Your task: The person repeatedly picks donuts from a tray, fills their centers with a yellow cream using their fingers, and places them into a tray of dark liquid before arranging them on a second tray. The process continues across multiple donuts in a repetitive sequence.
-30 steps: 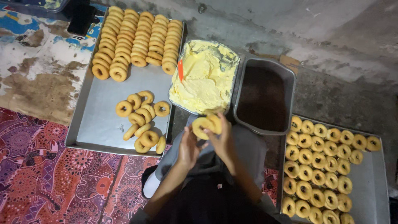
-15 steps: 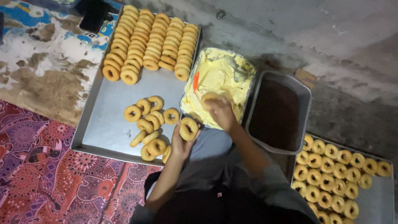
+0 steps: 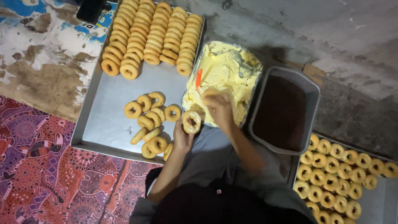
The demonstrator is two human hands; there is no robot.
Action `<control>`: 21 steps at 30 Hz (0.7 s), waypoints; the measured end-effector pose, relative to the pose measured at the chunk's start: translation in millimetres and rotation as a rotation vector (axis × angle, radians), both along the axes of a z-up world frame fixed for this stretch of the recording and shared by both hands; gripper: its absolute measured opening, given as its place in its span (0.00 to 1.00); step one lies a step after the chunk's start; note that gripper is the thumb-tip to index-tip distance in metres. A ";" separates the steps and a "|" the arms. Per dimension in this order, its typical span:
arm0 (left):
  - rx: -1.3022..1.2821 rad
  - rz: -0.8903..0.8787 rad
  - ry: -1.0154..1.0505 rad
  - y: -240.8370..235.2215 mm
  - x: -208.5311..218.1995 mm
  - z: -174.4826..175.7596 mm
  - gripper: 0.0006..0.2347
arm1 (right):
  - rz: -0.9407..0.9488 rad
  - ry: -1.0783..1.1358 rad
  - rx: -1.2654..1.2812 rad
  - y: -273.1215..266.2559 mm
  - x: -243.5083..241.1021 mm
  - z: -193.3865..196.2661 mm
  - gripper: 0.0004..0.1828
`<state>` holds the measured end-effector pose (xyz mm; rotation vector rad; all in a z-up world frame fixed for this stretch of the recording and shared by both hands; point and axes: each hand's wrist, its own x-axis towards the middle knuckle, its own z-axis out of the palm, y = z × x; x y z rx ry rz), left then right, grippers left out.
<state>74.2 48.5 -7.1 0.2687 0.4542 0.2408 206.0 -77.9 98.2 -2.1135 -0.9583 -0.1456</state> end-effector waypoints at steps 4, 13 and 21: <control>-0.058 -0.003 0.061 2.7 -3.5 10.0 0.17 | -0.063 0.110 -0.016 -0.3 10.4 1.3 0.17; 0.054 0.032 0.054 -5.7 -1.5 11.3 0.17 | -0.040 -0.124 -0.034 0.5 -15.5 -8.8 0.20; 0.002 0.011 -0.037 -15.7 -3.6 36.2 0.21 | 0.052 0.019 0.150 -19.1 -52.2 -8.5 0.19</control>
